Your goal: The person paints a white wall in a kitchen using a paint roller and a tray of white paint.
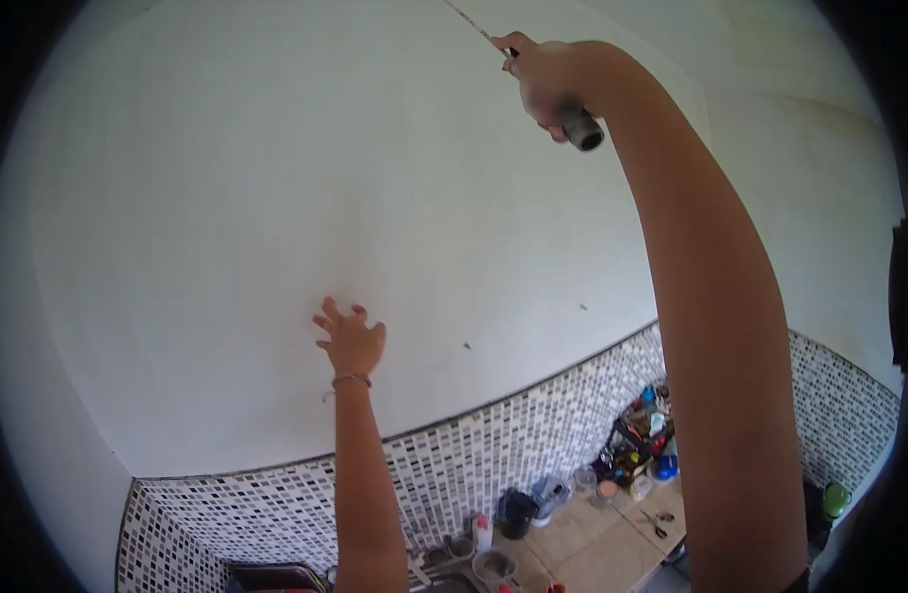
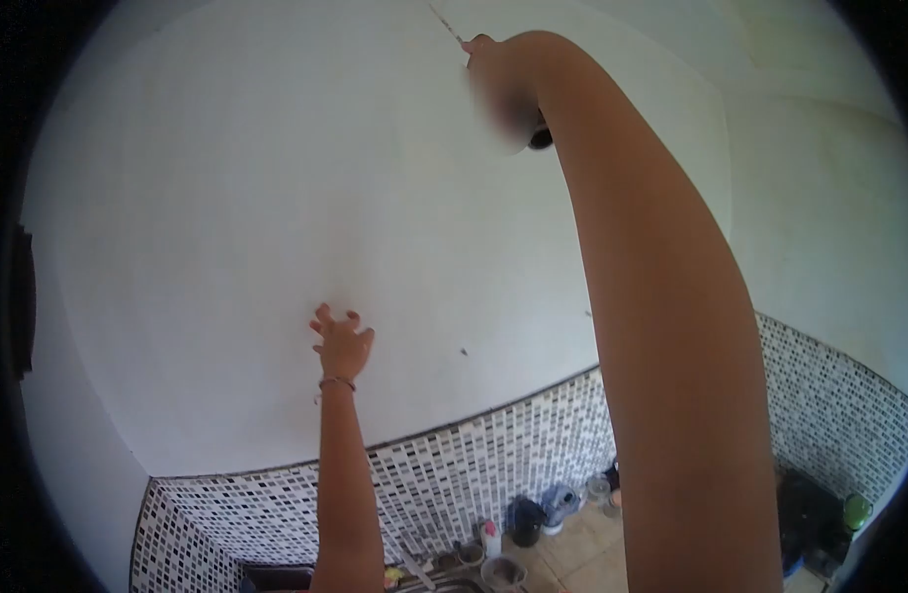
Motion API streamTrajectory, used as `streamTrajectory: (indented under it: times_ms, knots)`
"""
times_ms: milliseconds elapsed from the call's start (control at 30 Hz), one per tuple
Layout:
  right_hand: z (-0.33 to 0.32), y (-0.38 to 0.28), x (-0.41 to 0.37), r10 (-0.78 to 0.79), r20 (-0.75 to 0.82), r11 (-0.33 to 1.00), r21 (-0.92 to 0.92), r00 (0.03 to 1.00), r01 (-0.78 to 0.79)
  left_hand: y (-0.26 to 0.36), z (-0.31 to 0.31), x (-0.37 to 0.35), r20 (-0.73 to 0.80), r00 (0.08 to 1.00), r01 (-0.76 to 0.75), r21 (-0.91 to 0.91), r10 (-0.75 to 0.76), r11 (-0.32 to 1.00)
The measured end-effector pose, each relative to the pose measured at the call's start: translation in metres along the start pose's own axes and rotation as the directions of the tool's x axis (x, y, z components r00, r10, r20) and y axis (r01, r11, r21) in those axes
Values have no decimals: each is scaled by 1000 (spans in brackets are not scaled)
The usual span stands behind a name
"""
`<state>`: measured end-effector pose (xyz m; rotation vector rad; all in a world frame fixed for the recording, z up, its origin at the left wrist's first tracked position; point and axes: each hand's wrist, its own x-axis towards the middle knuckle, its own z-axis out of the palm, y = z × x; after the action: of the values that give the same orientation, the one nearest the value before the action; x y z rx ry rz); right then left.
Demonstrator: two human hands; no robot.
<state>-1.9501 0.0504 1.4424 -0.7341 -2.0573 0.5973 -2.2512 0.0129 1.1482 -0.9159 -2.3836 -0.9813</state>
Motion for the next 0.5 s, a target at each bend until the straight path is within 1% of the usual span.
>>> streamTrajectory:
  times_ms: [133,233,333,400,433,500]
  knots:
    - [7,46,-18,-13,71,991,-130,997,22,-10,9,3,-22,999,-50,-105,48,993]
    - [0,44,-11,-41,66,989,-140,997,50,3,5,3,4,1000,17,-53,-17,998]
    - [-7,23,5,-83,48,993,-76,995,86,15,-4,12,97,990,99,4,-99,995]
    - [-12,7,16,-101,35,995,-7,994,102,1,6,19,124,989,86,-72,-77,994]
    - [-15,1,24,-54,45,998,47,998,52,-5,13,27,138,989,76,-111,-60,991]
    - [-11,-8,48,23,98,988,150,995,-38,-14,17,39,181,983,22,-116,-1,993]
